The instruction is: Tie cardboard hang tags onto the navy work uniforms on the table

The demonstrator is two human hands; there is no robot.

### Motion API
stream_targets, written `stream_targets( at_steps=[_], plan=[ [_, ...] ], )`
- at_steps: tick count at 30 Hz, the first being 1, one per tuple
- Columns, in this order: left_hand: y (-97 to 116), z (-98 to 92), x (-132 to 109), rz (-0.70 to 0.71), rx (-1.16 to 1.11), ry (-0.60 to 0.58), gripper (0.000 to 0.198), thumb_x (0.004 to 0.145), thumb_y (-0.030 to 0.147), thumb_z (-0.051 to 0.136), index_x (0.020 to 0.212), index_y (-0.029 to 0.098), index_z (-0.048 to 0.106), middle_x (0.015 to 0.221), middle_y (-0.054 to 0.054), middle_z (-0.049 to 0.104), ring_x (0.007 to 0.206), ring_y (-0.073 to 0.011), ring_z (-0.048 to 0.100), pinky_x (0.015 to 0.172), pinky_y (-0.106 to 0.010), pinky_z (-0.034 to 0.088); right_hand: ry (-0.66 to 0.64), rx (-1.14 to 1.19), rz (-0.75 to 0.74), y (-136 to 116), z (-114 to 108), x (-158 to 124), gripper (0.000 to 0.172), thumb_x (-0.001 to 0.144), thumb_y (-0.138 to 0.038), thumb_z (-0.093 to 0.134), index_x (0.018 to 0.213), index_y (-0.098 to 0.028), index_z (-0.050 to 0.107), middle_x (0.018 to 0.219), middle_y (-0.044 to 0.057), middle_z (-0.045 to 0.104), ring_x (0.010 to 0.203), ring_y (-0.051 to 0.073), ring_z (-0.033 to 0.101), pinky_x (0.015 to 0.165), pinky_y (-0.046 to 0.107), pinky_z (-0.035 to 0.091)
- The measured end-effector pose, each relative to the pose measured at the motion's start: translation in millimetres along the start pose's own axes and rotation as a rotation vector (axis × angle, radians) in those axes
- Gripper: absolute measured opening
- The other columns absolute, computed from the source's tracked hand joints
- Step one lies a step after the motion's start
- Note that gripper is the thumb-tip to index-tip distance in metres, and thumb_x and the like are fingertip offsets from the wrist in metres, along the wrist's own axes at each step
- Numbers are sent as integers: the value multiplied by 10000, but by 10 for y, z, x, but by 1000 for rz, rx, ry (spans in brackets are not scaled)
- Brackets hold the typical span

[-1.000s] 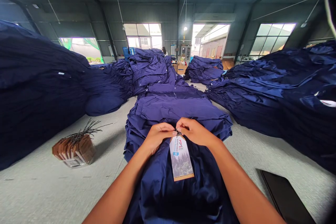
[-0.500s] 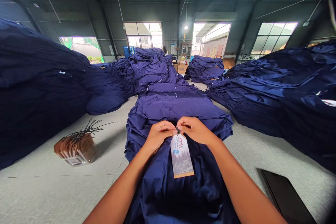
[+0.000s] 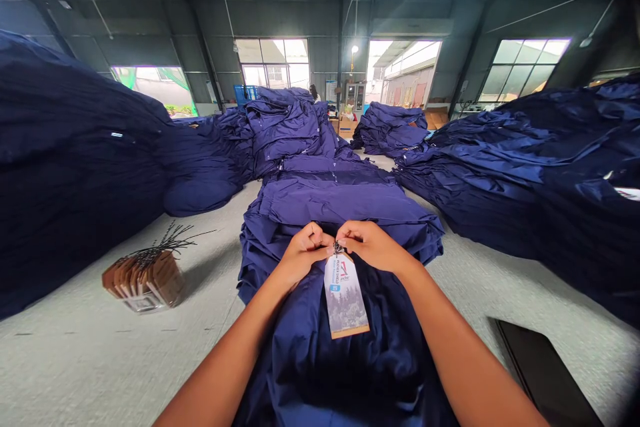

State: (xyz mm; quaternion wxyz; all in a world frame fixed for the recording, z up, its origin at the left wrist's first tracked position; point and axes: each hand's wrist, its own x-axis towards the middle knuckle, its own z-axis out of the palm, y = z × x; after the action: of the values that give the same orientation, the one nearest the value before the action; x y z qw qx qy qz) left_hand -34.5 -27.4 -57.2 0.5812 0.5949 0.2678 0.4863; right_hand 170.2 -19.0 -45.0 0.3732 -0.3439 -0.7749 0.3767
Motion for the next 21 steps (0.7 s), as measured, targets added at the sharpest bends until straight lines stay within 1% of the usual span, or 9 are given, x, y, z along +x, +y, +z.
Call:
stream_targets(
  at_steps=[6, 12, 17, 21],
  plan=[
    [21, 8, -7, -27, 19, -17, 498, 721, 234, 877, 755, 204, 381, 791, -8, 722, 730, -138, 659, 712, -256, 491, -2, 70, -25, -9, -1, 4, 122, 898, -267, 598, 885, -179, 681, 830, 5, 664, 757, 143, 575, 712, 273, 424],
    [-4, -19, 4, -56, 86, -54, 520, 706, 218, 877, 731, 208, 357, 790, -23, 743, 700, -133, 655, 670, -238, 472, -62, 146, 4, -15, 3, 5, 168, 871, -326, 651, 841, -164, 686, 749, 4, 646, 689, 141, 558, 665, 272, 418],
    [-5, -27, 9, -63, 105, -39, 526, 682, 208, 882, 721, 210, 358, 769, -5, 730, 637, -119, 633, 645, -239, 475, -57, 164, 37, -15, 30, 20, 168, 838, -322, 675, 821, -156, 697, 724, 3, 641, 666, 133, 548, 648, 270, 408],
    [-7, -25, 7, -55, 93, -13, 538, 654, 203, 898, 715, 208, 363, 756, -1, 734, 623, -118, 633, 641, -239, 484, -24, 232, 72, -11, 54, 36, 177, 793, -330, 724, 812, -156, 701, 734, 11, 662, 684, 138, 572, 652, 270, 419]
  ],
)
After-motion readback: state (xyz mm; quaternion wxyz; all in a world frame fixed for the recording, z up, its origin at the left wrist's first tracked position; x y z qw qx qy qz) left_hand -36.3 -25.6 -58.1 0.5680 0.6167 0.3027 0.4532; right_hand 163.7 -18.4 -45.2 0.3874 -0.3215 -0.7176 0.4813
